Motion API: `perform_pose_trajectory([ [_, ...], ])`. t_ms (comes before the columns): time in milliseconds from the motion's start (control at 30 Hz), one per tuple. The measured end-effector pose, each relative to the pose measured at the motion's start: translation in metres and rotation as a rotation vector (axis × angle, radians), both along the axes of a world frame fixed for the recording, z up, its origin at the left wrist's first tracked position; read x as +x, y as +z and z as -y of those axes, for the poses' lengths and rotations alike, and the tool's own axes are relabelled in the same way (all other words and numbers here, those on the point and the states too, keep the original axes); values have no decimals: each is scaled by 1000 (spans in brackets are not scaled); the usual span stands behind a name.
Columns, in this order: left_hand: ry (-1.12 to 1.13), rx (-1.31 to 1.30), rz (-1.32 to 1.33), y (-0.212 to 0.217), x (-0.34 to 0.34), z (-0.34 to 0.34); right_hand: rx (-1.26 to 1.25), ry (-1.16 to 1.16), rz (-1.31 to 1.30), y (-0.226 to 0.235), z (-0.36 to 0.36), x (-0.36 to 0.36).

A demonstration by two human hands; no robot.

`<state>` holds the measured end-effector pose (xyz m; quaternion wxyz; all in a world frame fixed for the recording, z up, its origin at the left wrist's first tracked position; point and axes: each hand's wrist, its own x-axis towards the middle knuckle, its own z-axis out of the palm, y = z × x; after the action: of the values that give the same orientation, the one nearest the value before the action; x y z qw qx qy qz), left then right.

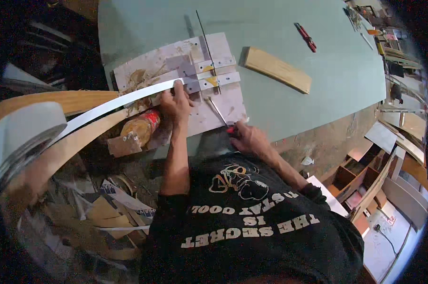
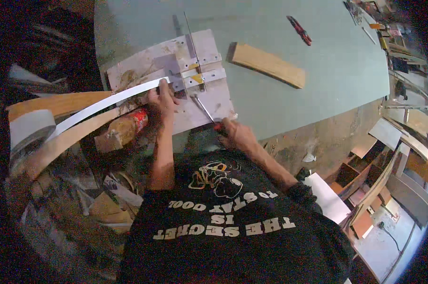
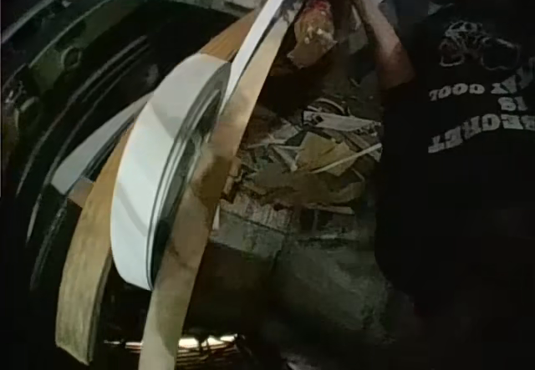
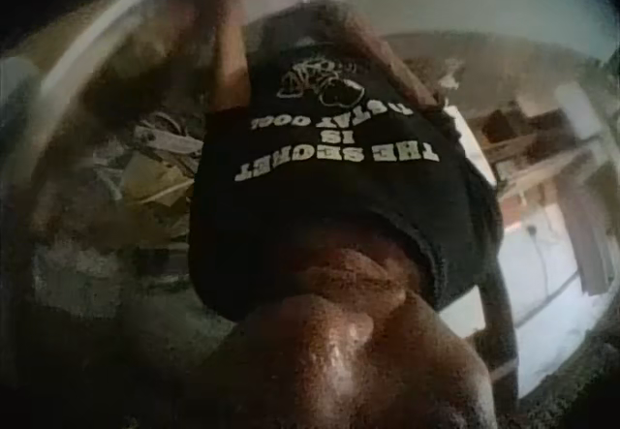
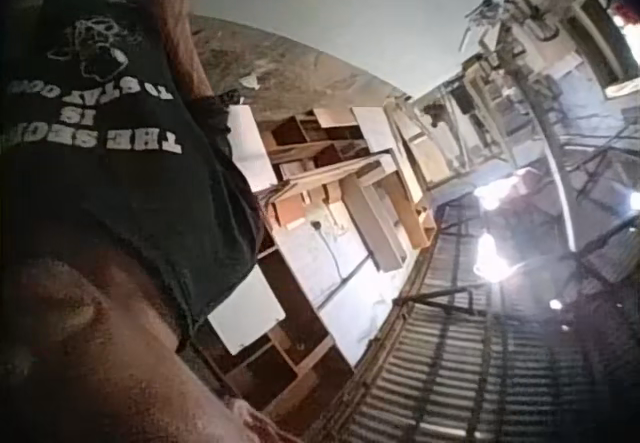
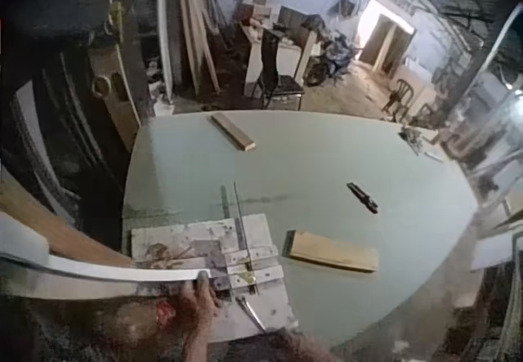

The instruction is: The person uses a screwdriver to tighten screws on a wooden jig to secure a white trim strip.

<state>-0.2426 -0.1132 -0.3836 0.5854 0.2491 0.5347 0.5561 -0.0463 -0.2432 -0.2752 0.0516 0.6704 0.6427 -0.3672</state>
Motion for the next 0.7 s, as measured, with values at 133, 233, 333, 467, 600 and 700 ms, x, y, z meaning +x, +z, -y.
perform_pose_trajectory([
  [133, -53, -33, -163, 6, -3, -2, -70, -201, 95, -17, 15, 28],
  [233, -93, -49, -247, 18, -5, -2, -95, -141, -58, -4, 24, 52],
  [333, -96, -40, -320, 30, -8, -2, 124, 3, -37, 1, 29, 36],
  [467, -134, 14, -389, 32, -11, 0, 75, 67, -26, -8, 38, 28],
  [600, -171, 29, -455, 23, -10, -1, 6, -274, -246, 7, 43, 58],
  [700, -88, 119, -550, -22, -12, -2, 73, -420, -370, 56, 19, 56],
])
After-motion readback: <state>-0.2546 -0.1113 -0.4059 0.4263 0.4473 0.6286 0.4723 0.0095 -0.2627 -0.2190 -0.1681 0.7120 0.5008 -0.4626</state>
